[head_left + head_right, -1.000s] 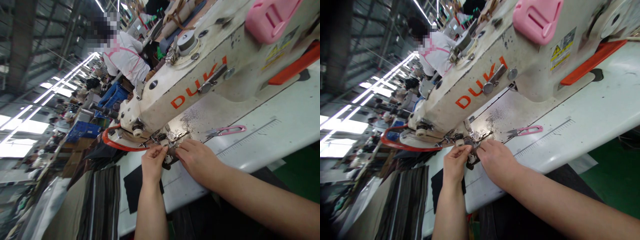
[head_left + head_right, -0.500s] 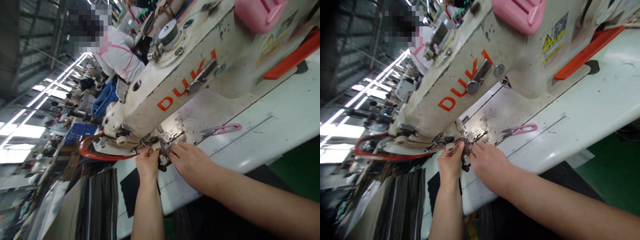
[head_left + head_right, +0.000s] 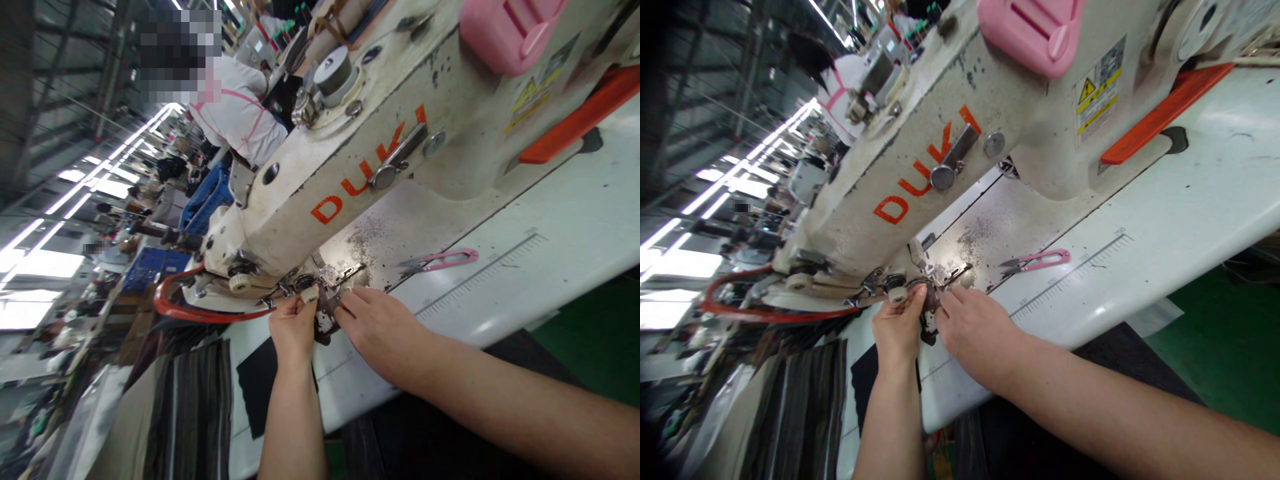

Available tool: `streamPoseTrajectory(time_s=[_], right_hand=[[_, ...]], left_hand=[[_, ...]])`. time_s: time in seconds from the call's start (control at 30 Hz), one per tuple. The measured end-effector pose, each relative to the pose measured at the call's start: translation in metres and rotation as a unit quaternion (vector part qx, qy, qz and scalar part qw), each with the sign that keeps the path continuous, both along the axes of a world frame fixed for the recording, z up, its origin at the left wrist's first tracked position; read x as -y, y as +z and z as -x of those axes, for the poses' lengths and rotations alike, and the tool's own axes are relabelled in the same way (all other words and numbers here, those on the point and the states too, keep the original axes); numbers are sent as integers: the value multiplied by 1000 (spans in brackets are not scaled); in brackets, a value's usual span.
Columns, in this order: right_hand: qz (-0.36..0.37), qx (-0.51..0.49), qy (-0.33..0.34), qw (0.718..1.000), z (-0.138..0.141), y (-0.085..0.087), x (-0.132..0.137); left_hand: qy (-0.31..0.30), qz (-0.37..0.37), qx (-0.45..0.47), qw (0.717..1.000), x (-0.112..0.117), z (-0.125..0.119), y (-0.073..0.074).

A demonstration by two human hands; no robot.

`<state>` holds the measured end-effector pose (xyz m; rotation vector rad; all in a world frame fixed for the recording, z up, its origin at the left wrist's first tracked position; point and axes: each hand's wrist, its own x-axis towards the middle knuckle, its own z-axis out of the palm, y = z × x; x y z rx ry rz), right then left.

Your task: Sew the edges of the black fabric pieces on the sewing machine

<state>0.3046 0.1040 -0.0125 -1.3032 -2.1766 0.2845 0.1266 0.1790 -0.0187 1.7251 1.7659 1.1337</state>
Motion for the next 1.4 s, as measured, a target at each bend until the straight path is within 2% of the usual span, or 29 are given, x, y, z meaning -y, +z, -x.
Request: streamPoseTrajectory(time_s=[0.67, 1.1, 1.4], right_hand=[[-3, 17, 8, 1000, 0, 2, 0], [-10, 22, 14, 1000, -1, 3, 1], [-5, 16, 12, 1000, -1, 2, 1]], left_hand=[[-6, 20, -2, 1000, 0, -3, 2], [-10, -10, -8, 1000, 1, 1, 2], [-7, 4, -2, 1000, 2, -1, 2]])
